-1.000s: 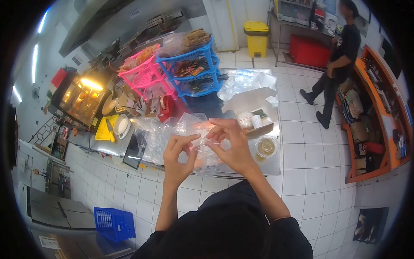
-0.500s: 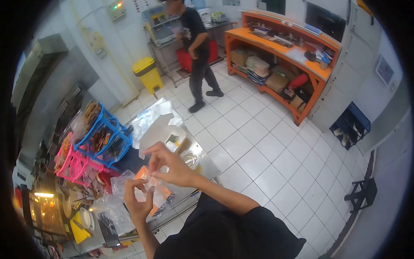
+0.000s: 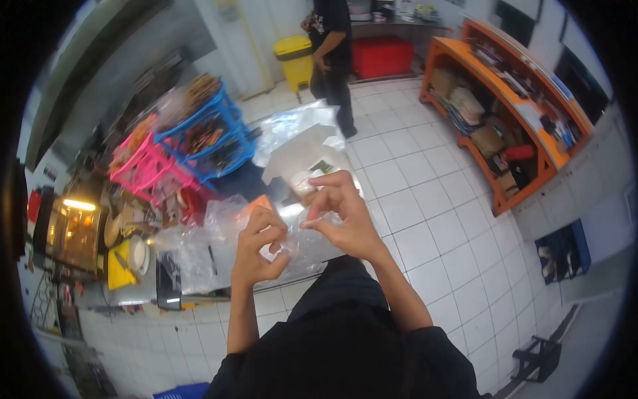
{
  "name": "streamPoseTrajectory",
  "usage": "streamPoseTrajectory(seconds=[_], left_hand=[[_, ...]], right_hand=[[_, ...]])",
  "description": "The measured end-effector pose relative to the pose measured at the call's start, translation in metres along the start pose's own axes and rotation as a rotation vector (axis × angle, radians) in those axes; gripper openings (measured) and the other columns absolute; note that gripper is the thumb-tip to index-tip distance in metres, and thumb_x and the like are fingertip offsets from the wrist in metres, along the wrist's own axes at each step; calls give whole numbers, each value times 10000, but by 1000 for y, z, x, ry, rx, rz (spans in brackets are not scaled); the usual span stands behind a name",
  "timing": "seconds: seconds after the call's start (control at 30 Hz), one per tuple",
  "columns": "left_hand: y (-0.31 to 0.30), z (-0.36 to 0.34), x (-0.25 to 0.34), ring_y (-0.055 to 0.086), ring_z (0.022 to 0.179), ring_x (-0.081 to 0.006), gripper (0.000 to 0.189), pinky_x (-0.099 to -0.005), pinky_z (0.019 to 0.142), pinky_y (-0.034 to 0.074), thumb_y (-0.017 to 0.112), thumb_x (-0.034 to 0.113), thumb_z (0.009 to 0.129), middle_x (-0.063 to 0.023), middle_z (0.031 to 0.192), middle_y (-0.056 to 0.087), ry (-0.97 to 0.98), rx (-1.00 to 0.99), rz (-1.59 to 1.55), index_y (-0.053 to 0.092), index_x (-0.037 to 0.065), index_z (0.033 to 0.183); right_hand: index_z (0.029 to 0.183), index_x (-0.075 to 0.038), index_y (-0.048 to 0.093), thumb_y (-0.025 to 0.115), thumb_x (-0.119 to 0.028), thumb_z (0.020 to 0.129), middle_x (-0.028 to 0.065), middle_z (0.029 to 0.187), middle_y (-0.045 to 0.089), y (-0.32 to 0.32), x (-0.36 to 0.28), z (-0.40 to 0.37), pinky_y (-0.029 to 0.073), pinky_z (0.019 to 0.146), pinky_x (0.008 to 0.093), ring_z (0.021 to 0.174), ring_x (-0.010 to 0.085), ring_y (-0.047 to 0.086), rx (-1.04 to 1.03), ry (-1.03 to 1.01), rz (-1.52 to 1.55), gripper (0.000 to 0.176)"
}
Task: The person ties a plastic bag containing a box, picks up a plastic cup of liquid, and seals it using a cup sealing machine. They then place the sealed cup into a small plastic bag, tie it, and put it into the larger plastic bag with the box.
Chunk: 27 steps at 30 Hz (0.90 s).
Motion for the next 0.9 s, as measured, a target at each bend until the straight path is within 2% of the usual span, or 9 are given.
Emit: streamPoseTrajectory(seconds=[0.13, 0.2, 0.27, 0.33, 0.53, 0.6, 0.7, 0.8, 0.9], left_hand=[[-46, -36, -22, 509, 841, -229, 189, -319, 691, 430, 615, -46, 570, -56, 776, 497, -220, 203, 80, 455, 42, 616], [-53, -46, -25, 530, 827, -190, 207, -294, 685, 451, 597, -84, 625, -42, 803, 516, -177, 285, 137, 519, 50, 762], [-46, -56, -34, 532, 790, -145, 295, -274, 703, 475, 622, -77, 716, -8, 830, 520, -381, 658, -308, 504, 66, 946], [-28, -50, -21, 518, 752, -107, 340, -257, 715, 488, 656, -32, 782, 17, 849, 504, -497, 630, -312, 439, 77, 1020], [-21, -76, -40, 503, 736, -82, 255, -262, 649, 474, 724, 24, 790, 11, 761, 482, -655, 760, -116, 480, 69, 849], [-22, -79, -32, 474, 691, -89, 263, -260, 571, 426, 726, 13, 766, 3, 695, 446, -635, 739, 100, 467, 59, 774], [-33, -92, -35, 442, 653, -121, 254, -274, 526, 385, 691, -25, 736, -25, 735, 449, -547, 735, 482, 459, 53, 800], [-39, -90, -32, 429, 641, -165, 244, -304, 558, 406, 653, -54, 720, -52, 816, 484, -569, 938, 285, 463, 55, 826], [-30, -79, -29, 504, 699, -192, 279, -297, 573, 460, 619, -80, 700, -91, 967, 521, -534, 851, 650, 534, 52, 931]], right_hand=[[1212, -56, 441, 654, 117, 801, 38, 846, 535, -10, 9, 0, 513, 819, 302, 827, 114, 582, 265, -26, -30, 494], [1195, -46, 447, 654, 110, 810, 34, 846, 524, -11, -1, 4, 504, 821, 301, 826, 111, 573, 302, -49, 107, 464], [1186, -51, 453, 685, 85, 798, 30, 849, 522, 2, 6, 10, 481, 784, 292, 825, 106, 566, 209, -104, 34, 471], [1176, -57, 478, 721, 51, 782, 22, 845, 513, 20, 3, 12, 454, 746, 291, 824, 107, 562, 175, -229, -233, 475], [1160, -73, 531, 741, 40, 759, 15, 821, 500, 59, 19, 5, 468, 667, 288, 714, 131, 508, 3, -323, -606, 467], [1181, -91, 559, 713, 51, 764, 29, 806, 448, 37, 34, 5, 420, 608, 290, 620, 125, 450, 244, -113, -711, 466], [1221, -90, 514, 676, 67, 792, 35, 822, 445, 1, 23, 10, 417, 560, 266, 611, 106, 463, 463, -101, -646, 485], [1246, -91, 462, 630, 76, 821, 29, 845, 443, 3, 19, 3, 438, 531, 229, 658, 91, 509, 497, -119, -443, 487], [1257, -87, 430, 597, 86, 829, 25, 872, 439, 6, 44, 2, 460, 501, 207, 724, 107, 556, 338, 108, -207, 491]])
Point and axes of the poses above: each hand's wrist, its own z-axis towards the middle knuckle, its own y-axis out of the palm, x = y × z, the point moved 7 cm from there along z, towards the middle knuckle
